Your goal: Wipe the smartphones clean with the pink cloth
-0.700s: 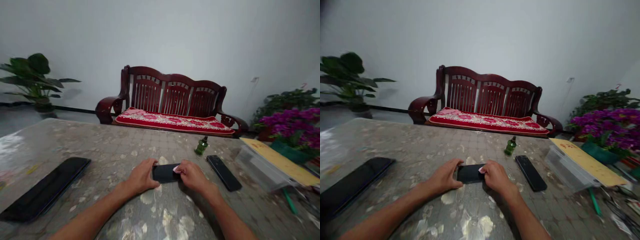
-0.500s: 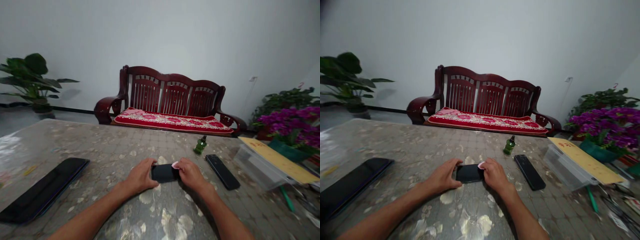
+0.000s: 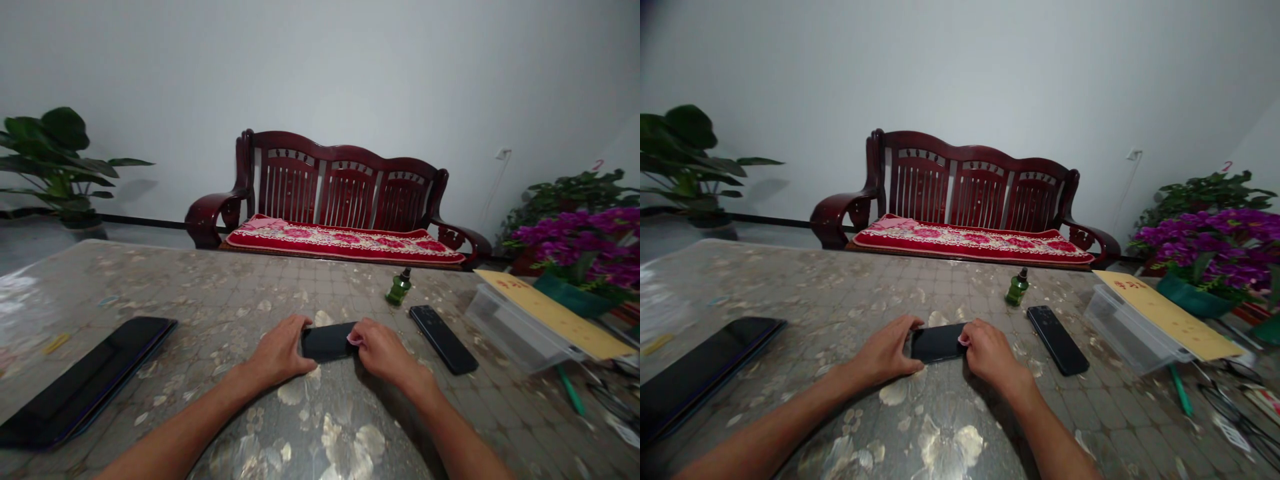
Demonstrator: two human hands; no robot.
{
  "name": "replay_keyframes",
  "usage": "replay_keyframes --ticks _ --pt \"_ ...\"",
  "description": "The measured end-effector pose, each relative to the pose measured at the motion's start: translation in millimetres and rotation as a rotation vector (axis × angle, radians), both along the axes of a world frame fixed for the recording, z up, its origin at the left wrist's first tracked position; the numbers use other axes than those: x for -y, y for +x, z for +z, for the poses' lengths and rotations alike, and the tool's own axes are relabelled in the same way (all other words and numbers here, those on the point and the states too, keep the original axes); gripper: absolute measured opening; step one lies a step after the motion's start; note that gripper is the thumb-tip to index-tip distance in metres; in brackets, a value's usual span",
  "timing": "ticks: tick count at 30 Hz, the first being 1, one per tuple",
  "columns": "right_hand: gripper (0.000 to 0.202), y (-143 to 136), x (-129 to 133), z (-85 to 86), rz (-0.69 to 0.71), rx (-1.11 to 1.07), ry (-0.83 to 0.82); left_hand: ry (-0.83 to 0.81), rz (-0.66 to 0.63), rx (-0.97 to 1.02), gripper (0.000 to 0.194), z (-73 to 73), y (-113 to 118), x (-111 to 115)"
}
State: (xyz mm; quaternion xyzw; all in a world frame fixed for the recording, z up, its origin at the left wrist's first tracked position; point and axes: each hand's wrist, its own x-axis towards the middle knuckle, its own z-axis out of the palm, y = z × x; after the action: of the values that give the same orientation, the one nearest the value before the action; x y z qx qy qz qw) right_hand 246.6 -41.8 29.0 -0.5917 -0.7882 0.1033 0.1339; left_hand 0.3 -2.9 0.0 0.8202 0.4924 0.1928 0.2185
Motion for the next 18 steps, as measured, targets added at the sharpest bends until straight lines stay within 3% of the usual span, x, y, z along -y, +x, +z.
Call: replay_keyframes --ticks 6,13,18 --pt "0.03 -16 10 0.3 0.124 -0.013 -0.01 0.006 0.004 0.015 0.06 -1.4 0 0" --pt "0.026 -4 -4 -1.6 -0.098 0.041 0.023 0.023 0.02 -0.008 0.06 1.8 2 1" --pt "0.026 -21 5 -4.1 0.044 -0.05 -0.016 0.046 0.02 0.0 0.058 1.4 3 1"
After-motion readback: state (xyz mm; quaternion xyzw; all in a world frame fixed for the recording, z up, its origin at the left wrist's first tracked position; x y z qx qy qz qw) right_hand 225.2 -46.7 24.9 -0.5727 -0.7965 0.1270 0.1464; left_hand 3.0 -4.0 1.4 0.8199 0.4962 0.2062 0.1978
